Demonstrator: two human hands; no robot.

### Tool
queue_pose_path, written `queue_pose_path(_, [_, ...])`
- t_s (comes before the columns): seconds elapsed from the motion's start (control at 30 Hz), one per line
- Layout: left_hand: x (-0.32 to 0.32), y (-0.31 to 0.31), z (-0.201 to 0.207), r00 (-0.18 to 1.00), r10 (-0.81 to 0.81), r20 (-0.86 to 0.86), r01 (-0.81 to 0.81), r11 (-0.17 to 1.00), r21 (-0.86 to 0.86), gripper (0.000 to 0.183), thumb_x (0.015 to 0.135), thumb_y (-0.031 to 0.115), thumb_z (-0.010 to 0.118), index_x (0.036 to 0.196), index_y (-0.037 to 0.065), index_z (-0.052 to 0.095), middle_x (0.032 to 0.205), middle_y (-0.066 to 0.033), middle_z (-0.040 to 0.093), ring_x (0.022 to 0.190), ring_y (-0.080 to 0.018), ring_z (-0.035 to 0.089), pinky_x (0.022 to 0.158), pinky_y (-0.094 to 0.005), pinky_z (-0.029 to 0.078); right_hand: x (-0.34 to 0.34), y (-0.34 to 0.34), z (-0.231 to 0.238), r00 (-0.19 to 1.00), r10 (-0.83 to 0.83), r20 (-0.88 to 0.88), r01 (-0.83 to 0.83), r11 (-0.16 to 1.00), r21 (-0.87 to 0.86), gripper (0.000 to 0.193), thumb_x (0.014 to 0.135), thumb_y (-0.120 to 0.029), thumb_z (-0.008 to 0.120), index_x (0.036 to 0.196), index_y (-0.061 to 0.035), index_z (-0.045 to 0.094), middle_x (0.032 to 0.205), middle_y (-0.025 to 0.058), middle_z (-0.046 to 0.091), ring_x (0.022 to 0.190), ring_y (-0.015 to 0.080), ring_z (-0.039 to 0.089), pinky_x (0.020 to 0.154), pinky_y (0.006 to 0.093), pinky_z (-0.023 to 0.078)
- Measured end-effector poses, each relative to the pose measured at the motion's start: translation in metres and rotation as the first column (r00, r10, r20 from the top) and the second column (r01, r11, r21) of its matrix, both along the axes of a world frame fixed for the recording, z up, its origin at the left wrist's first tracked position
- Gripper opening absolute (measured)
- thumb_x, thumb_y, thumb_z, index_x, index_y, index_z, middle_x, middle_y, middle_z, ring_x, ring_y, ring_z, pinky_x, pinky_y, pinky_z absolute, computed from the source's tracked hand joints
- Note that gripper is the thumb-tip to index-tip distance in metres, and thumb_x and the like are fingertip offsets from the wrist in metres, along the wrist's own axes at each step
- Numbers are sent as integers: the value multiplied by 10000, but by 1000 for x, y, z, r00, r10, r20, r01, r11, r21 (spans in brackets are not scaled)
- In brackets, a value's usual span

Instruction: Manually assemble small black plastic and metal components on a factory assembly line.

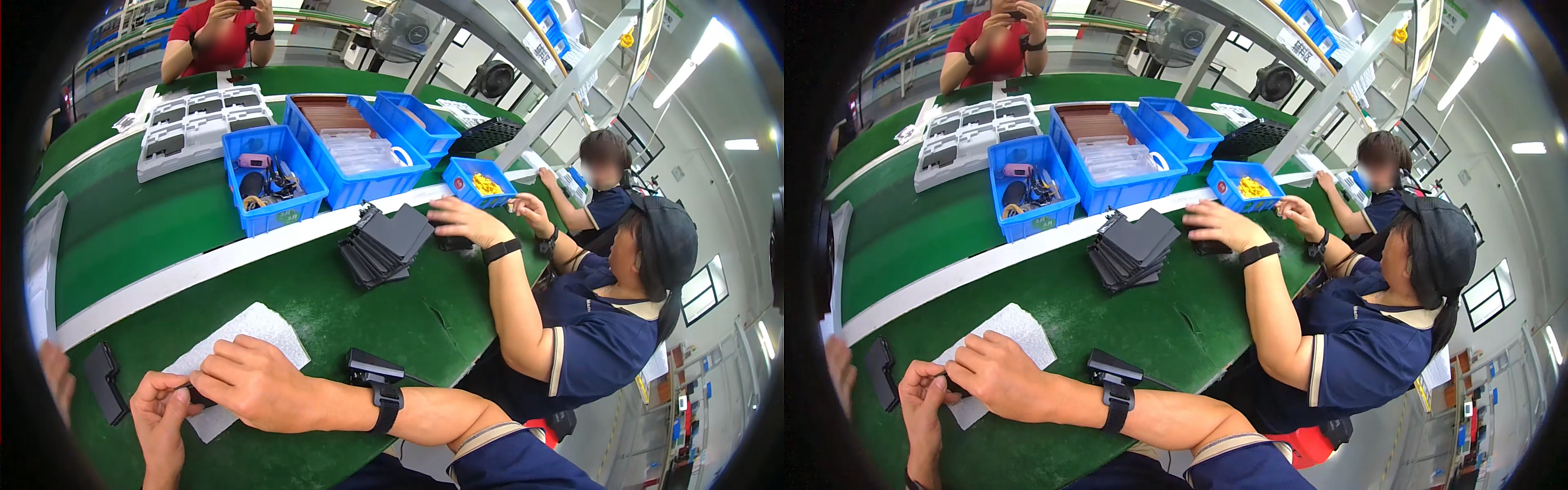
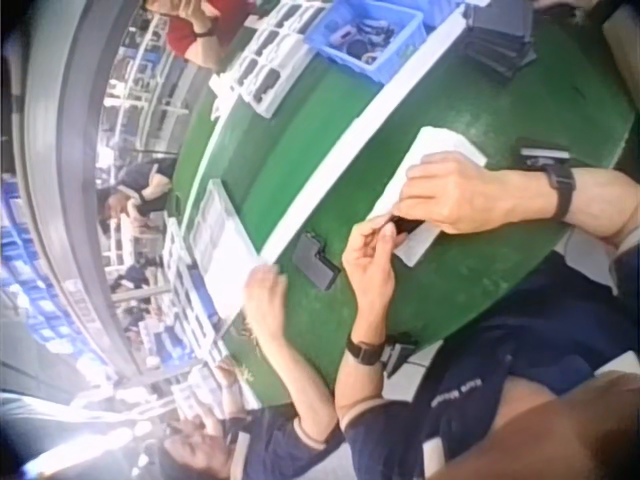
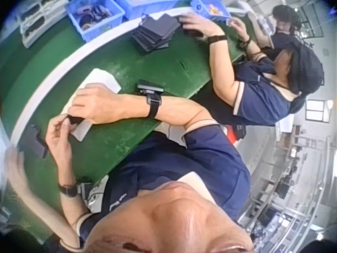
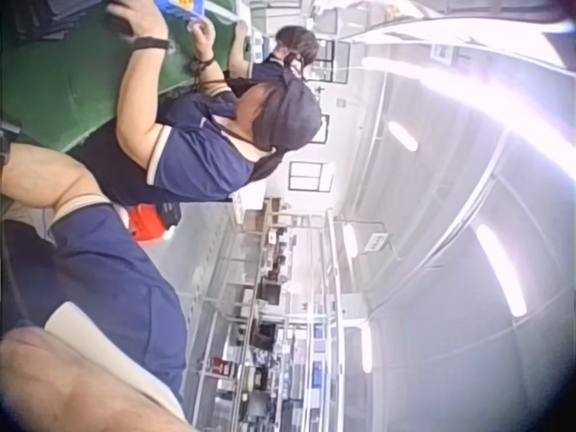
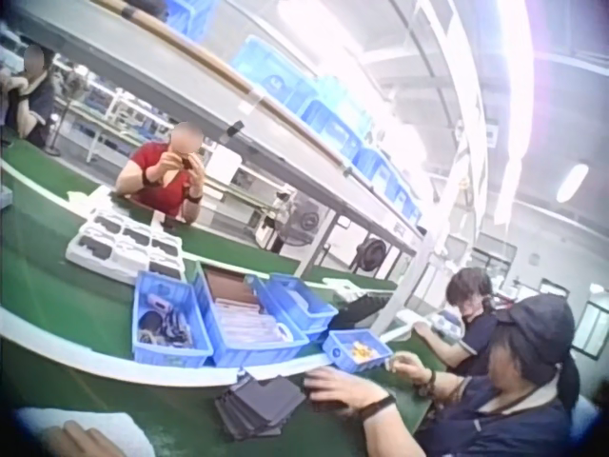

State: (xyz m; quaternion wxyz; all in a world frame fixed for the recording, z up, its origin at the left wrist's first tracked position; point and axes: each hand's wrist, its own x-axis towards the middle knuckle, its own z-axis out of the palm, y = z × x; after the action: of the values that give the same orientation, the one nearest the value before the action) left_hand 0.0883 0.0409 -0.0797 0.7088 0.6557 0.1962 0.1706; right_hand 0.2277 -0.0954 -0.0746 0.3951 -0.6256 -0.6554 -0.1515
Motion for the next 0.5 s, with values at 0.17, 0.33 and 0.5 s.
queue_pose_path(0.17, [-1, 0, 1, 999, 40, 30, -36, 992, -123, 118, 881, 96, 536, 950, 2, 557, 827, -31, 576, 724, -57, 552, 592, -214, 524, 2, 0, 1, 996, -2, 84, 2, 1000, 7, 296, 661, -74, 592, 942, 17, 582, 779, 70, 514, 725, 217, 522, 585, 326, 400])
queue_pose_path(0.33, [1, 1, 1, 998, 49, 26, -46, 992, -120, 139, 893, 141, 565, 913, 4, 565, 809, -40, 587, 686, -58, 553, 572, -211, 523, 6, 0, -1, 997, 5, 73, -5, 1000, 5, 279, 666, -69, 592, 935, 6, 594, 820, 79, 547, 753, 232, 540, 606, 337, 425])
queue_pose_path(0.5, [6, -4, 3, 998, 57, 5, -57, 998, -15, 136, 872, 120, 614, 886, -12, 582, 876, -92, 637, 719, -86, 591, 582, -218, 535, 7, -1, 0, 916, 21, -400, -7, 999, 36, 122, 762, -20, 600, 880, 2, 619, 789, 127, 608, 708, 295, 578, 615, 387, 467])
